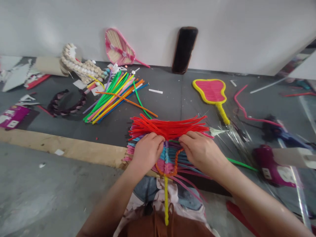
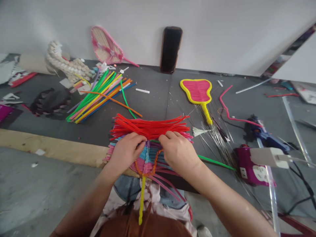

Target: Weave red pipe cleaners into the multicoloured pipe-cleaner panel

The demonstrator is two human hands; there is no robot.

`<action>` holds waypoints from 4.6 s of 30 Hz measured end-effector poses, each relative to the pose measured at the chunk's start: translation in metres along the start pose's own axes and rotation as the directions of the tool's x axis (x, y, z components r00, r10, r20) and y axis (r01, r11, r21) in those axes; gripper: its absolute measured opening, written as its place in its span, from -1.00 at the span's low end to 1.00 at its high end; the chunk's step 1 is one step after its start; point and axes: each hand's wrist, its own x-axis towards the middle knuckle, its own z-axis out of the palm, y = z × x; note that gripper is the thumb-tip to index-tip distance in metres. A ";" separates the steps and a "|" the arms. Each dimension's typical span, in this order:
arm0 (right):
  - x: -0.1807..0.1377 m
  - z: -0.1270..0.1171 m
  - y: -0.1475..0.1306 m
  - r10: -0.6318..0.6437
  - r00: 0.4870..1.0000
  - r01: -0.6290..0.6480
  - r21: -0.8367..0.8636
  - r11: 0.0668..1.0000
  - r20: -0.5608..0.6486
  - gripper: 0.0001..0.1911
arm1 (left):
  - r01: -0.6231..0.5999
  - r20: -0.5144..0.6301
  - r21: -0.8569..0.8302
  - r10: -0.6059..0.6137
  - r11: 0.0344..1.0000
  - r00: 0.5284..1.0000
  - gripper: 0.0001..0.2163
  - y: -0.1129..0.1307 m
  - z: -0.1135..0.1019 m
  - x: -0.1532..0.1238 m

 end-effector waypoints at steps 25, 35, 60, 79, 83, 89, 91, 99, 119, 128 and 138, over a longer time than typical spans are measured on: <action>0.022 -0.014 -0.016 0.049 0.942 -0.008 -0.122 0.992 0.332 -0.75 | 0.033 0.017 0.045 -0.034 0.998 0.999 -0.84 0.003 0.003 0.000; 0.023 -0.012 -0.016 0.072 0.928 -0.043 -0.088 0.995 0.367 -0.71 | 0.076 0.053 0.023 -0.077 0.997 0.996 -0.84 0.005 -0.001 0.002; 0.008 0.029 -0.007 -0.040 0.998 0.037 0.046 0.998 0.057 -0.73 | 0.301 -0.285 0.056 -0.273 0.952 0.919 -0.72 -0.053 -0.112 0.069; 0.009 0.024 -0.004 -0.055 0.997 0.051 0.085 0.995 0.055 -0.76 | -0.274 -0.241 0.082 0.286 0.958 0.928 -0.84 0.019 -0.066 -0.016; 0.009 0.020 -0.004 -0.031 0.995 0.023 0.084 0.996 0.099 -0.76 | -0.213 -0.018 0.146 0.218 0.966 0.976 -0.80 0.005 -0.030 -0.012; 0.010 0.013 -0.005 -0.022 0.993 0.015 0.067 0.998 0.112 -0.76 | -0.050 0.046 0.054 0.048 0.997 0.998 -0.81 -0.010 -0.013 -0.002; 0.010 0.009 -0.006 -0.006 0.990 -0.003 0.057 0.998 0.144 -0.77 | -0.036 0.030 0.006 0.036 0.999 0.999 -0.82 -0.009 -0.013 -0.001; 0.011 0.008 -0.006 0.012 0.988 -0.022 0.063 0.998 0.156 -0.77 | 0.020 0.031 -0.062 -0.018 0.998 0.999 -0.87 -0.005 -0.011 0.003; 0.011 0.007 -0.005 0.006 0.986 -0.011 0.029 1.000 0.167 -0.76 | 0.061 0.108 0.054 -0.066 0.997 0.992 -0.89 0.002 -0.010 0.009; 0.005 0.000 -0.001 0.032 0.985 -0.039 0.039 0.998 0.168 -0.75 | 0.053 0.063 0.026 -0.054 0.998 0.997 -0.86 0.001 -0.007 0.004; 0.013 -0.004 -0.011 0.047 0.956 -0.038 -0.035 0.999 0.289 -0.76 | 0.039 0.016 -0.024 -0.038 0.999 0.999 -0.82 -0.004 -0.002 0.000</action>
